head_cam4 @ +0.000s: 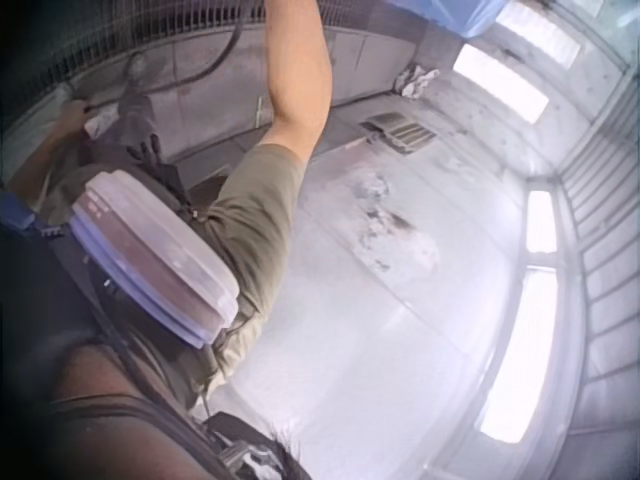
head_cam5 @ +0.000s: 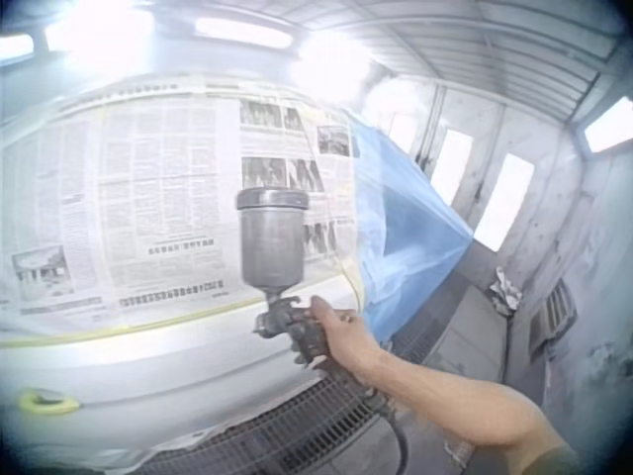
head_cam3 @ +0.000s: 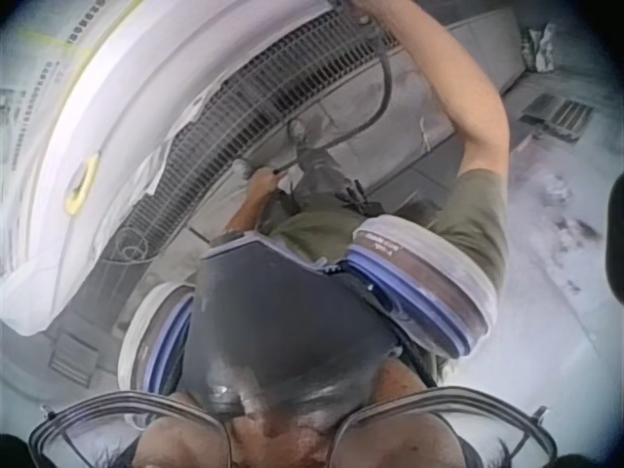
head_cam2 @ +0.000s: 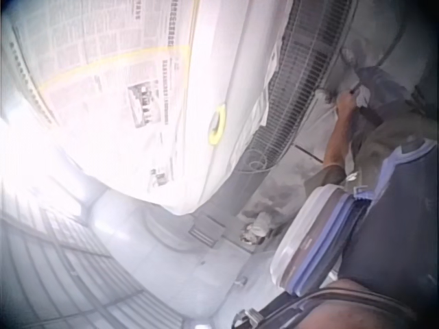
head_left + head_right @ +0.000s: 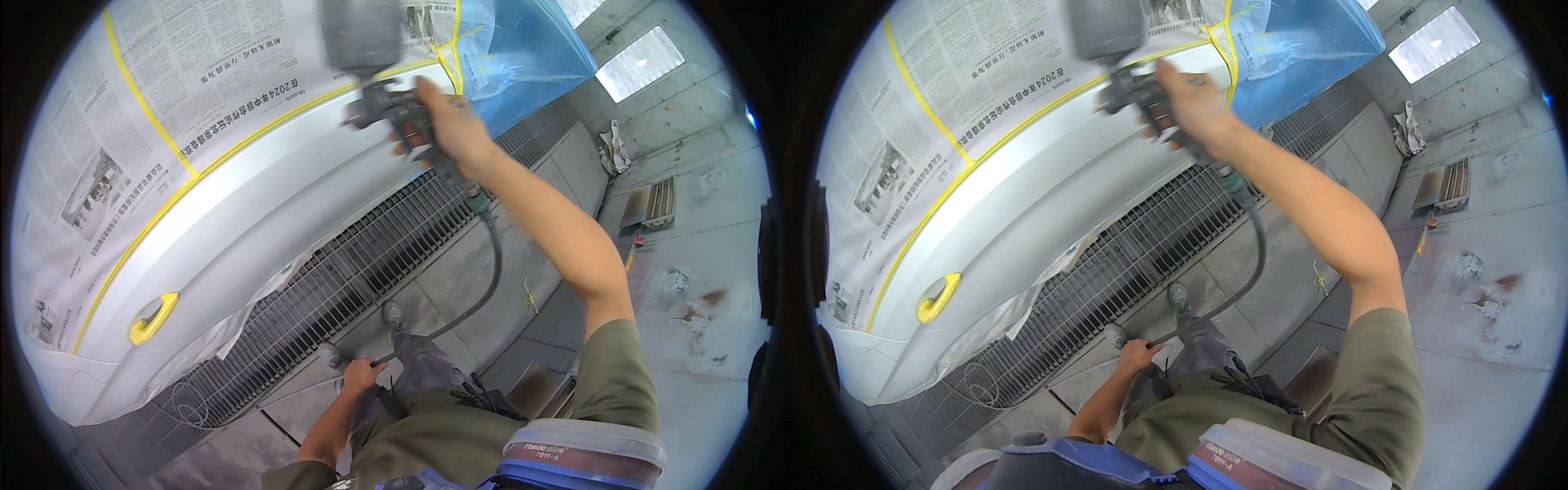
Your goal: The person sprays a car bumper with a spray gun, then moves to a workbench to mix paint. They pour liquids from several cans into a container, wipe the spray gun, and continue mixing.
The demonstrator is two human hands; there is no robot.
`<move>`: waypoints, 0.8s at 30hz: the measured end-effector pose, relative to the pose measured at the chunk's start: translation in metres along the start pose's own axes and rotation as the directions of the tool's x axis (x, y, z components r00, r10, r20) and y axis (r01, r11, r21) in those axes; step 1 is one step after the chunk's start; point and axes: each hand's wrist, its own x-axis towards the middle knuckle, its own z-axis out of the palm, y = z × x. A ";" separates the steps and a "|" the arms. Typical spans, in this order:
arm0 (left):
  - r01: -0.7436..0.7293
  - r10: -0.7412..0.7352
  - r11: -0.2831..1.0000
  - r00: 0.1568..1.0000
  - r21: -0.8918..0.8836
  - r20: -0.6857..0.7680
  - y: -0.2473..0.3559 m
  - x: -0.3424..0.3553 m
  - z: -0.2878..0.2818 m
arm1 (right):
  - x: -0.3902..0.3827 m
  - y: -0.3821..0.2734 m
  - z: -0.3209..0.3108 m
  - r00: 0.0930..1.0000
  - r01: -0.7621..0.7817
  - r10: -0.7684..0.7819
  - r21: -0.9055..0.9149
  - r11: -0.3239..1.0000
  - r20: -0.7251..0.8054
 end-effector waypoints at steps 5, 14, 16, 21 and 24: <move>-0.038 0.036 0.998 0.999 0.051 0.023 0.020 0.015 0.003 | 0.023 0.026 -0.096 0.971 0.037 -0.013 0.094 0.995 -0.239; -0.092 0.092 0.996 0.996 0.004 0.001 0.040 0.026 -0.003 | 0.037 0.037 -0.175 0.803 0.092 -0.148 -0.126 0.988 -0.578; -0.117 0.116 0.993 0.993 -0.035 -0.036 0.046 0.029 -0.004 | 0.045 0.029 -0.172 0.778 0.106 -0.229 -0.238 0.965 -0.585; -0.132 0.124 0.989 0.985 -0.061 -0.119 0.045 0.027 0.004 | 0.041 0.000 -0.113 0.852 0.081 -0.236 -0.329 0.941 -0.467; -0.197 0.186 0.978 0.972 -0.067 -0.143 0.028 0.022 0.009 | 0.015 -0.019 -0.044 0.935 0.099 -0.182 -0.269 0.958 -0.306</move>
